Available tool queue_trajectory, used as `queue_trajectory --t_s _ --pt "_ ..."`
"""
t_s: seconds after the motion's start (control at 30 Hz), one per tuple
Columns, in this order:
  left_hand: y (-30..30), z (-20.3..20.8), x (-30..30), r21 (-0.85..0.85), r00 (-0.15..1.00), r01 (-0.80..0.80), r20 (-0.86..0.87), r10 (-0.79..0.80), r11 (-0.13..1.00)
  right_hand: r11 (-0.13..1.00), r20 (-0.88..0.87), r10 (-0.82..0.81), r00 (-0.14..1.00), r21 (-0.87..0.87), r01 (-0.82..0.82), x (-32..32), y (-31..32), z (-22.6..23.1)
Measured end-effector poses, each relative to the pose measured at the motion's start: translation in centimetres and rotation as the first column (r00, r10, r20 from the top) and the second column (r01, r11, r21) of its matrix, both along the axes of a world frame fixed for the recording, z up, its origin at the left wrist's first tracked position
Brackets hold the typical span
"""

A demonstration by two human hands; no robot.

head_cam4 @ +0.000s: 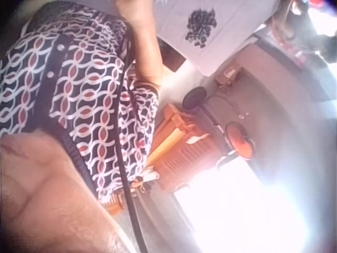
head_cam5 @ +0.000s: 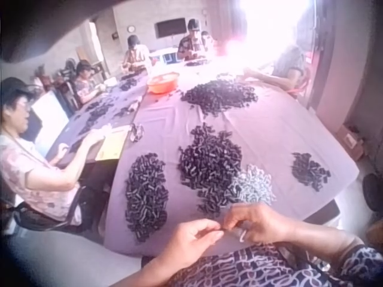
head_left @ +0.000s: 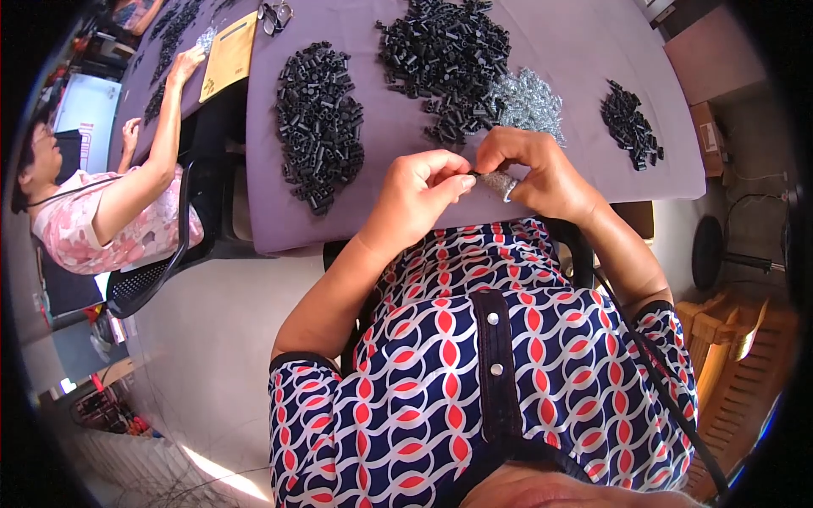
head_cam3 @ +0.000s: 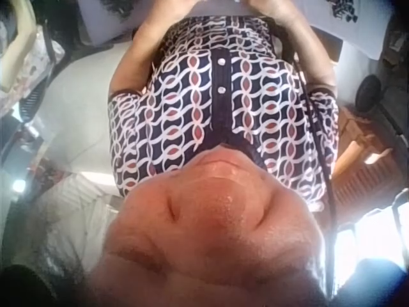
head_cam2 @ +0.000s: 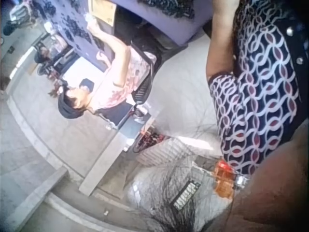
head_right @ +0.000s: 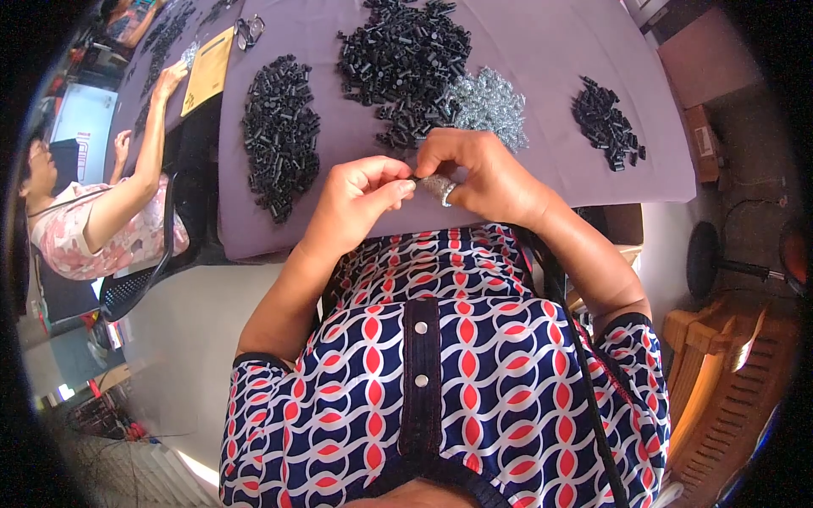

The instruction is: The recorder is sorting and inspecting small black plastic components on a table.

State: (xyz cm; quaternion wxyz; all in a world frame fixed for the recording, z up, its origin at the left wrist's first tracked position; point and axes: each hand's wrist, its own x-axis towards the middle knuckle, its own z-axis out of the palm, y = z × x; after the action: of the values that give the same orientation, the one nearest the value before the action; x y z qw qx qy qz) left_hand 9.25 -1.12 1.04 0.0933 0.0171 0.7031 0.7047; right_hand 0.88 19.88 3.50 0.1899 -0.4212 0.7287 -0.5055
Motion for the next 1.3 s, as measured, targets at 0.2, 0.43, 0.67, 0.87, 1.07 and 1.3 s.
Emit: queue_trajectory --t_s 0.2,0.43,0.67,0.87,1.07,1.3 --pt "-1.1 -0.3 -0.5 0.366 0.901 0.047 0.387 -0.198 0.929 0.985 -0.153 0.149 0.977 0.116 -0.132 0.8 0.2 2.0" --pt "1.0 -0.5 0.2 0.422 0.945 -0.124 0.326 -0.023 0.898 0.997 0.172 -0.067 0.983 -0.018 0.072 0.2 0.7 1.7" --pt "2.1 -0.6 0.3 0.338 0.966 -0.18 0.239 0.101 0.924 0.951 -0.613 -0.067 0.788 0.199 0.236 1.2 0.2 1.0" --pt "2.9 -0.4 0.4 0.385 0.974 -0.184 0.195 0.115 0.905 0.935 -0.746 -0.086 0.661 0.17 0.313 1.8 -0.6 0.3" --pt "1.9 -0.9 0.3 0.2 0.964 0.118 0.214 -0.161 0.973 0.95 -0.694 -0.037 0.719 0.199 0.241 2.2 -0.1 -0.9" --pt "1.3 0.2 0.8 0.223 0.9 0.227 0.324 -0.292 0.948 0.975 -0.645 0.062 0.762 0.202 0.092 2.9 0.4 -1.5"
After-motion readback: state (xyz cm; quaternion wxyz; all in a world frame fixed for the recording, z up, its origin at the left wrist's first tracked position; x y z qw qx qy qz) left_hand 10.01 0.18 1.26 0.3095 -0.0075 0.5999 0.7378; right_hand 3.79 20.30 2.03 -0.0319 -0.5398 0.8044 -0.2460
